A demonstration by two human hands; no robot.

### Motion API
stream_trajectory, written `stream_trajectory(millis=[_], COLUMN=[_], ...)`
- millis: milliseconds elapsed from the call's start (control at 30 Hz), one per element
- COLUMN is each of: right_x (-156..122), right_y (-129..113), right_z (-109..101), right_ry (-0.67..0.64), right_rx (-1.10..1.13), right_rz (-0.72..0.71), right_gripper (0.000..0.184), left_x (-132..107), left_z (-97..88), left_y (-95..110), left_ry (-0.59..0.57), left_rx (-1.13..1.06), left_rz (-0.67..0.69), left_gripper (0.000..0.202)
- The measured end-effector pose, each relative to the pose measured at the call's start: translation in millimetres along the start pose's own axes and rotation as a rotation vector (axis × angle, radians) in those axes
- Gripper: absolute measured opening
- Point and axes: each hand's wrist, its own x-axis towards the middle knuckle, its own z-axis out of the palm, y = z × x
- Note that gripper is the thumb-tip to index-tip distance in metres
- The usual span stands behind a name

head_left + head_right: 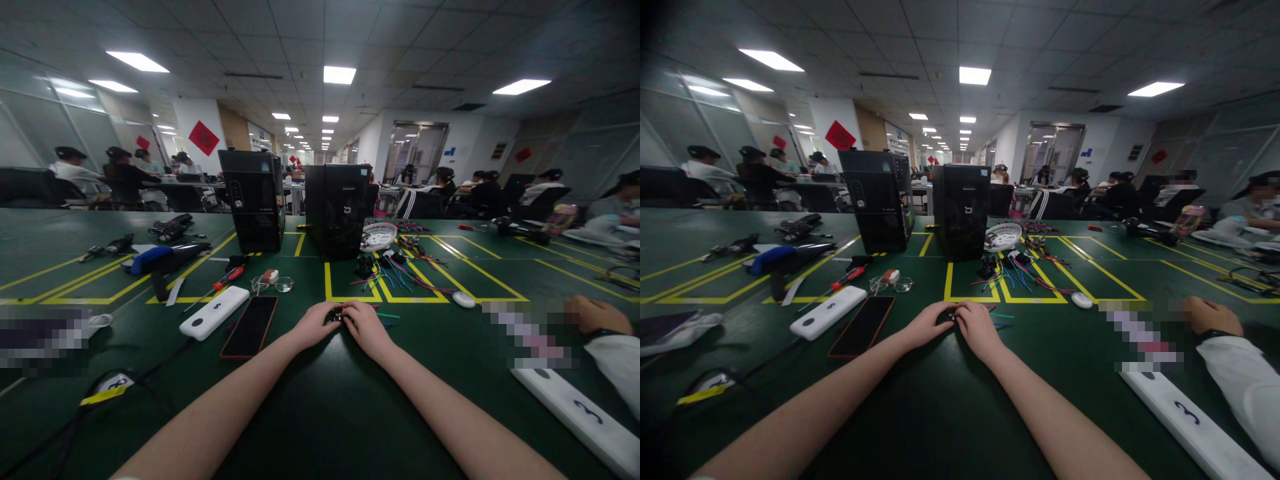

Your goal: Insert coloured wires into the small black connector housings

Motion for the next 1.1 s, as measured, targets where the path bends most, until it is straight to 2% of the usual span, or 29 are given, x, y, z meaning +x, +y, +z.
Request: stream_trajectory(millis=[467, 1100], right_x=[-0.9, -2.5], right_y=[-3.5, -2.9], right_z=[-1.6, 1.4], right_ry=[-0.001, 0.030], right_rx=[0.017, 0.050], right_rz=[0.031, 0.028], right_gripper=[0.013, 0.014], left_x=[-0.6, 1.2], left_z=[-4.2, 1.4], left_y=[5.1, -4.6], left_ry=[-0.018, -0.001], left_rx=[0.003, -0.014], left_rz=[-0.010, 0.026], left_gripper=[0.037, 0.039])
